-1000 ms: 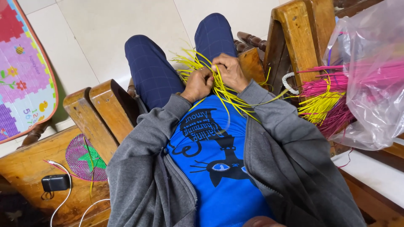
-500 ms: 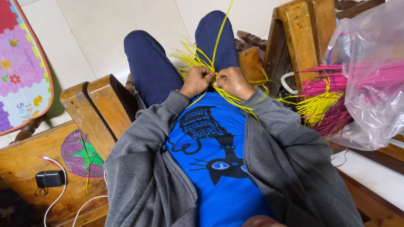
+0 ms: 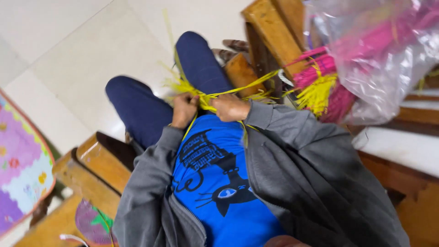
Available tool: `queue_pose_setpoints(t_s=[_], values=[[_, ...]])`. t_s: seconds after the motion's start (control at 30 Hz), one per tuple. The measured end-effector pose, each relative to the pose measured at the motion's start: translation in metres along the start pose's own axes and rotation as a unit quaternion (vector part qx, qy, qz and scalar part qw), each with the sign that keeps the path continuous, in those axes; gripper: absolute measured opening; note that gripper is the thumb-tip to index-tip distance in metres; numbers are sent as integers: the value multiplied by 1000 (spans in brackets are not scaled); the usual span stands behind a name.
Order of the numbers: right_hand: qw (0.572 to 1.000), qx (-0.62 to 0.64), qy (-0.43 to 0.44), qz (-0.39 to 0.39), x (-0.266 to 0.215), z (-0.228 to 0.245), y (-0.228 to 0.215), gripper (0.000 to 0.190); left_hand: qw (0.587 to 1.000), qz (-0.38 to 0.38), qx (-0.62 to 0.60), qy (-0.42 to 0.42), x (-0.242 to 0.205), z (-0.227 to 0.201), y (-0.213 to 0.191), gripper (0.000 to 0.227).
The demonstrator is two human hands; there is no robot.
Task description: The person is weaving together long yellow plastic strands to create a bundle or a woven pattern.
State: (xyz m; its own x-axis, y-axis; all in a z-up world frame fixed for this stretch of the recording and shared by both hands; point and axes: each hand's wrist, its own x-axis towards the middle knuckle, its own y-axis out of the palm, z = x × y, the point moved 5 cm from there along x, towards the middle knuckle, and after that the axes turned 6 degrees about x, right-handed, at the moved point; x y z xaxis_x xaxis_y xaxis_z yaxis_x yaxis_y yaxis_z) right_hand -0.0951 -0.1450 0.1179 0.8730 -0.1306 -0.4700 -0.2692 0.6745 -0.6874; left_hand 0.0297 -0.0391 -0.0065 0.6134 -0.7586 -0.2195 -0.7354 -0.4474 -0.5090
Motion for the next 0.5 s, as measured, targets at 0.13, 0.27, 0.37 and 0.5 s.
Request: queue_pose_setpoints(t_s=[0.13,0.27,0.37,0.5], values=[[996,-25,-68,49,-68,9,-47,20,1000,-25,-4,7,-1,6,-3,24],[992,23,-125,20,-113,-15,-101,21,999,-2,-14,32,1,6,2,25],[993,96,-64,24,-146,-39,-144,11,999,3,-20,33,0,1,-1,27],[993,85,74,25,-165,-60,-183,13,999,-19,-33,19,-6,-14,-11,26]])
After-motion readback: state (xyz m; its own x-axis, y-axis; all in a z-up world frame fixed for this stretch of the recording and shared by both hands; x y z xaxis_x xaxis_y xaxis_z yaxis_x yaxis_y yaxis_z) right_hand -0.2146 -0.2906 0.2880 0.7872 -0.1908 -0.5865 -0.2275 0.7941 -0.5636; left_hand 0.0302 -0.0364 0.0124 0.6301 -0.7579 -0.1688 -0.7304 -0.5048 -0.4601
